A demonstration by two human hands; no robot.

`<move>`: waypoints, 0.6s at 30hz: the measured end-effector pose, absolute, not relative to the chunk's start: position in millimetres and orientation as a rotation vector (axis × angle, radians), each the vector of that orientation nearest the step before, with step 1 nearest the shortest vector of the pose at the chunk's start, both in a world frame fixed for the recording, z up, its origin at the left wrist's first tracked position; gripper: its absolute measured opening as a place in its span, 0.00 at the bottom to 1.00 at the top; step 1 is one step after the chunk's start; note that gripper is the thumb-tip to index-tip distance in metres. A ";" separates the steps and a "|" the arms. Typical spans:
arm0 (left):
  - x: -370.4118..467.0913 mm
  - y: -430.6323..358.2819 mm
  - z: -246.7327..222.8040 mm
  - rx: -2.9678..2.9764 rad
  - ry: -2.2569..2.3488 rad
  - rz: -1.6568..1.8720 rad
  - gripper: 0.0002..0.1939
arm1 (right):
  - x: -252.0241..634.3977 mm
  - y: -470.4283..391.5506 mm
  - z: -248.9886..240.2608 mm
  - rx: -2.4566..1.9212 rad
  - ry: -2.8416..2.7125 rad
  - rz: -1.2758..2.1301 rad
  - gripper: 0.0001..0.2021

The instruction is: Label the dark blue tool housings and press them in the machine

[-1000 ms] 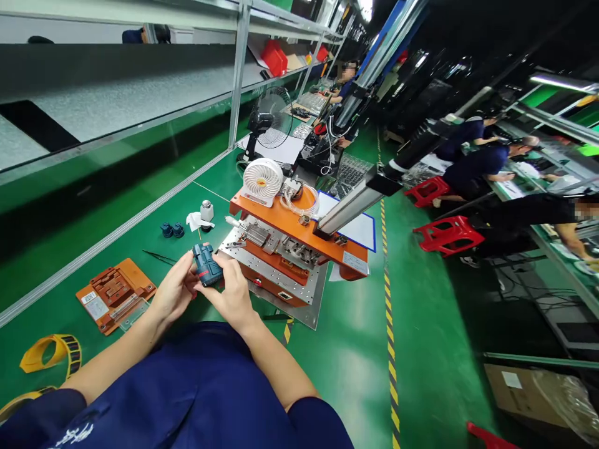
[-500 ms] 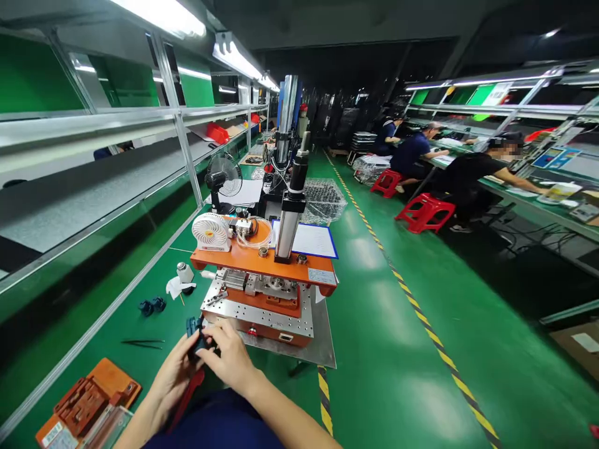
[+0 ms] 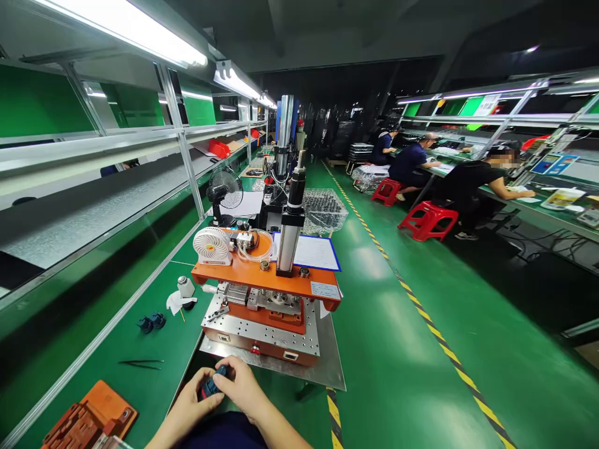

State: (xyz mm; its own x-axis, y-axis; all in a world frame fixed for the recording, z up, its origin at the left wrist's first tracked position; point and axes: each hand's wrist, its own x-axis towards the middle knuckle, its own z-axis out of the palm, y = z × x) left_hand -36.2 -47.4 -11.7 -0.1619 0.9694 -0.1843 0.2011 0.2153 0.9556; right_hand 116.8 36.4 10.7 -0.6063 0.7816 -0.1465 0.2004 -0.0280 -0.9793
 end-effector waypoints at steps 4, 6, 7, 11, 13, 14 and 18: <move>-40.5 -54.2 -14.7 1.149 1.555 1.018 0.26 | 113.9 30.2 8.4 -1.067 -1.711 1.745 0.12; -40.5 -57.3 -14.2 1.138 1.534 1.024 0.26 | 114.2 26.5 5.9 -1.074 -1.682 1.772 0.12; -40.3 -58.7 -13.5 1.130 1.527 1.028 0.26 | 114.4 24.5 4.4 -1.079 -1.667 1.783 0.12; -40.0 -63.0 -9.4 1.109 1.519 1.004 0.27 | 114.8 17.1 -2.5 -1.103 -1.601 1.838 0.15; -40.6 -64.7 -7.8 1.111 1.521 0.990 0.26 | 114.5 14.2 -6.1 -1.101 -1.564 1.868 0.15; -40.9 -65.5 -7.7 1.112 1.524 0.988 0.26 | 114.3 12.9 -7.8 -1.098 -1.553 1.878 0.16; -42.0 -68.4 -12.5 1.104 1.530 0.980 0.24 | 113.7 8.8 -12.9 -1.098 -1.517 1.907 0.17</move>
